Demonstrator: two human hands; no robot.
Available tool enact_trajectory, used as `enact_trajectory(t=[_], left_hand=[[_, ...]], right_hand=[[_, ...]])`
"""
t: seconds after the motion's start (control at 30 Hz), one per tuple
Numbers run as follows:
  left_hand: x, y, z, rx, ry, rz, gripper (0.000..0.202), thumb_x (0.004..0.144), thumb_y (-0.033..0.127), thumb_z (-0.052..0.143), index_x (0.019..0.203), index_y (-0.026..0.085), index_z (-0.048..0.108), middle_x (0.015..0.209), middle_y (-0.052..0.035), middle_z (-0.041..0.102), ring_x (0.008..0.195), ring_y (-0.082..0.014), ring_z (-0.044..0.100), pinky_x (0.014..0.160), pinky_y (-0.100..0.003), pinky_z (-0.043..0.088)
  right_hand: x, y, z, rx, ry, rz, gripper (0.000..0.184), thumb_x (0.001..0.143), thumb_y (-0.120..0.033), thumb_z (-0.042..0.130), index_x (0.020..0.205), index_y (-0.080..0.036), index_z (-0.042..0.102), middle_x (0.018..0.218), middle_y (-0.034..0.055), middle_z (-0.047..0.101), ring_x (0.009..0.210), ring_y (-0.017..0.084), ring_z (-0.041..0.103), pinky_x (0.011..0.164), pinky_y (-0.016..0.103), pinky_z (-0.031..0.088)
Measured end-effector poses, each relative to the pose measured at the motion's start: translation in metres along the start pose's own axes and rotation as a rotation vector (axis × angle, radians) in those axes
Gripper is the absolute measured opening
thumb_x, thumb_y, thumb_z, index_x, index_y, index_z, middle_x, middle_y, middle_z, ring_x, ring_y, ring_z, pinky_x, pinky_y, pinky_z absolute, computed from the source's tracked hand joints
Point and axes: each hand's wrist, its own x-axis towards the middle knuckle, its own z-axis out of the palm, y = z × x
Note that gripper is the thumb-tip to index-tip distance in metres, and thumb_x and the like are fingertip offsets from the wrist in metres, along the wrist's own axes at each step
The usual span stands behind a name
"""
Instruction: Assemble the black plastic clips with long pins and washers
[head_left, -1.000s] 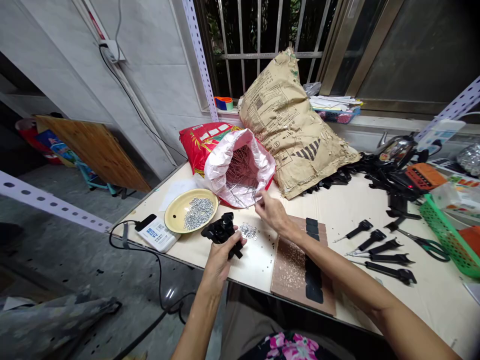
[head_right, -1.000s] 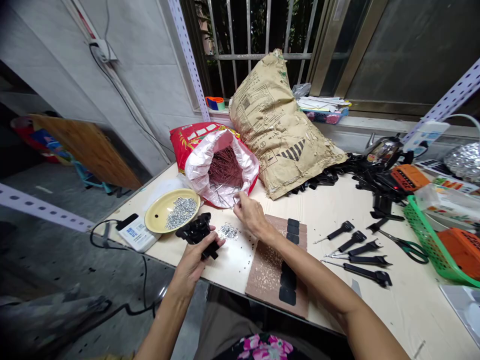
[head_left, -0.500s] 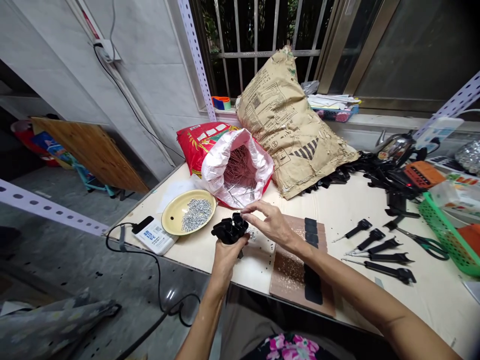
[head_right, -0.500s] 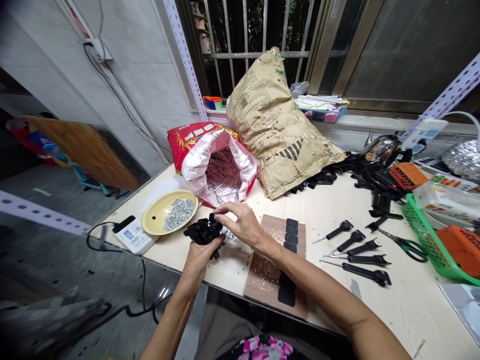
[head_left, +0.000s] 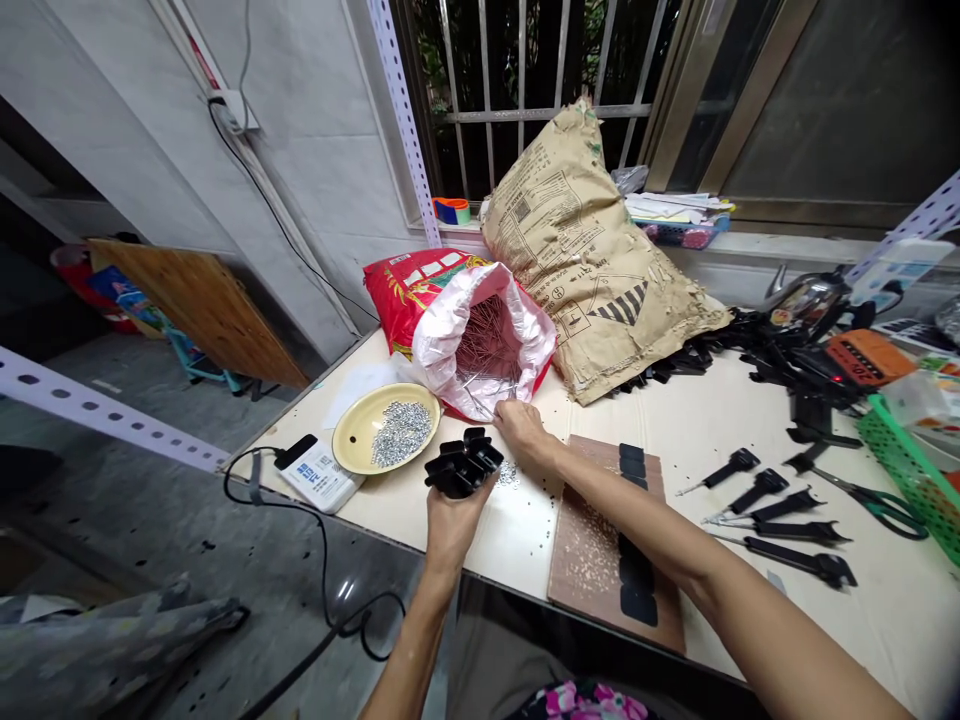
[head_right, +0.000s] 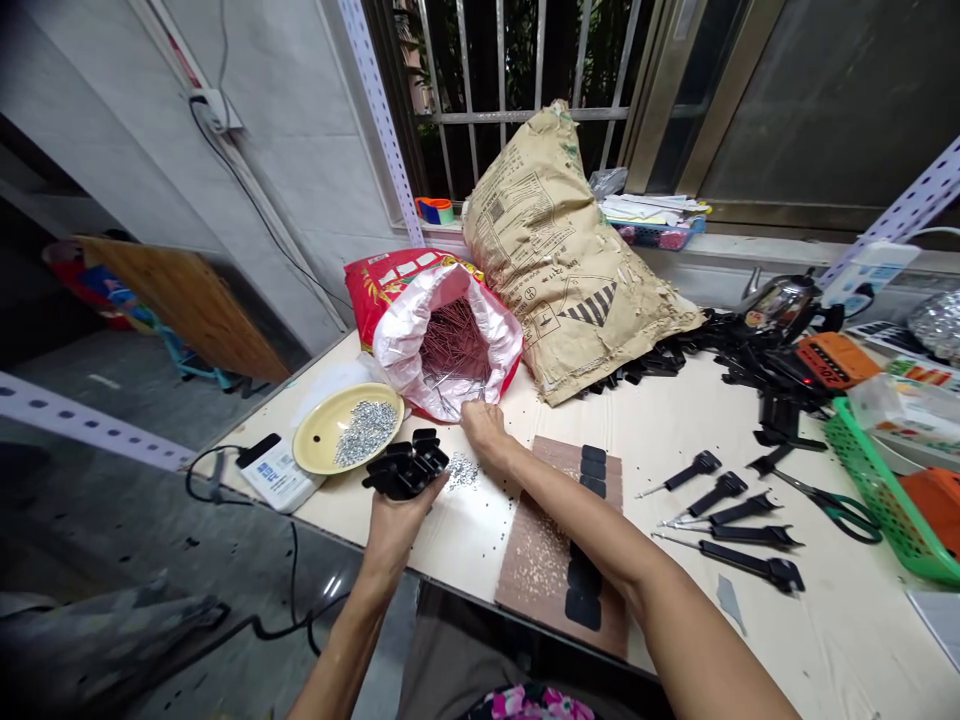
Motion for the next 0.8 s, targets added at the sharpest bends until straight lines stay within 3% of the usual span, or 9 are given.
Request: enact_trajectory(t=[0.07,0.17,0.27,0.37,0.47,0.6,0.7,0.8], left_hand=[[0.002,-0.004,-0.001,-0.020,-0.009,0.038,0.037,0.053,0.027,0.080,0.087,0.016,0.069,0.085,-0.0077,0.073,0.085,-0.0251,0.067,0.081,-0.035,0.050],[0.009,-0.012,-0.003,-0.041,-0.023,0.068,0.032,0.051,0.023,0.079,0.081,0.018,0.069,0.082,-0.0065,0.073,0.083,-0.0260,0.067,0.080,-0.036,0.050],[0.017,-0.019,-0.005,-0.009,-0.054,0.119,0.028,0.049,0.021,0.079,0.076,0.018,0.069,0.073,-0.0040,0.072,0.075,-0.0250,0.066,0.072,-0.034,0.052],[0.022,-0.018,-0.006,0.052,-0.077,0.154,0.022,0.049,0.019,0.077,0.068,0.018,0.068,0.065,-0.0020,0.069,0.065,-0.0222,0.063,0.062,-0.030,0.050],[0.022,-0.012,-0.007,0.107,-0.095,0.183,0.017,0.051,0.017,0.075,0.066,0.017,0.067,0.062,-0.0017,0.067,0.062,-0.0210,0.061,0.057,-0.029,0.047],[0.020,-0.005,-0.006,0.227,-0.156,0.302,0.026,0.058,0.015,0.068,0.084,0.018,0.069,0.071,-0.0010,0.068,0.071,-0.0217,0.062,0.066,-0.030,0.047],[0.018,-0.003,-0.004,0.286,-0.188,0.322,0.030,0.059,0.014,0.066,0.089,0.018,0.068,0.077,-0.0015,0.068,0.076,-0.0212,0.062,0.070,-0.031,0.047],[0.016,0.001,-0.003,0.088,-0.228,0.129,0.031,0.058,0.020,0.072,0.088,0.014,0.067,0.078,-0.0044,0.068,0.074,-0.0207,0.061,0.068,-0.031,0.047]], right_hand=[[-0.004,0.005,-0.013,-0.001,0.040,-0.005,0.016,0.082,-0.010,0.048,0.076,-0.013,0.062,0.078,0.0103,0.064,0.072,0.017,0.056,0.064,0.026,0.040],[-0.017,0.011,-0.050,0.029,0.142,-0.098,0.017,0.089,-0.016,0.044,0.086,-0.014,0.060,0.089,0.0090,0.061,0.081,0.017,0.055,0.071,0.027,0.041],[-0.037,0.009,-0.091,0.075,0.268,-0.389,0.019,0.094,-0.024,0.041,0.096,-0.016,0.058,0.096,0.0073,0.058,0.087,0.016,0.054,0.077,0.026,0.041],[-0.053,0.002,-0.118,-0.074,0.309,-0.620,0.021,0.096,-0.025,0.040,0.096,-0.020,0.060,0.092,0.0053,0.058,0.084,0.016,0.052,0.076,0.028,0.038],[-0.062,-0.004,-0.126,-0.284,0.297,-0.722,0.023,0.096,-0.021,0.039,0.096,-0.022,0.062,0.090,0.0050,0.059,0.083,0.017,0.050,0.076,0.032,0.036],[-0.069,-0.014,-0.128,-0.368,0.241,-0.827,0.023,0.095,-0.015,0.039,0.098,-0.020,0.062,0.094,0.0065,0.060,0.086,0.018,0.051,0.081,0.037,0.035],[-0.066,-0.021,-0.134,-0.157,0.121,-0.891,0.020,0.093,-0.021,0.048,0.109,-0.020,0.058,0.100,0.0070,0.060,0.091,0.017,0.053,0.082,0.034,0.039],[-0.046,-0.014,-0.134,0.172,0.101,-0.857,0.039,0.090,-0.031,0.053,0.127,-0.019,0.046,0.112,0.0078,0.059,0.096,0.014,0.055,0.082,0.028,0.043]])
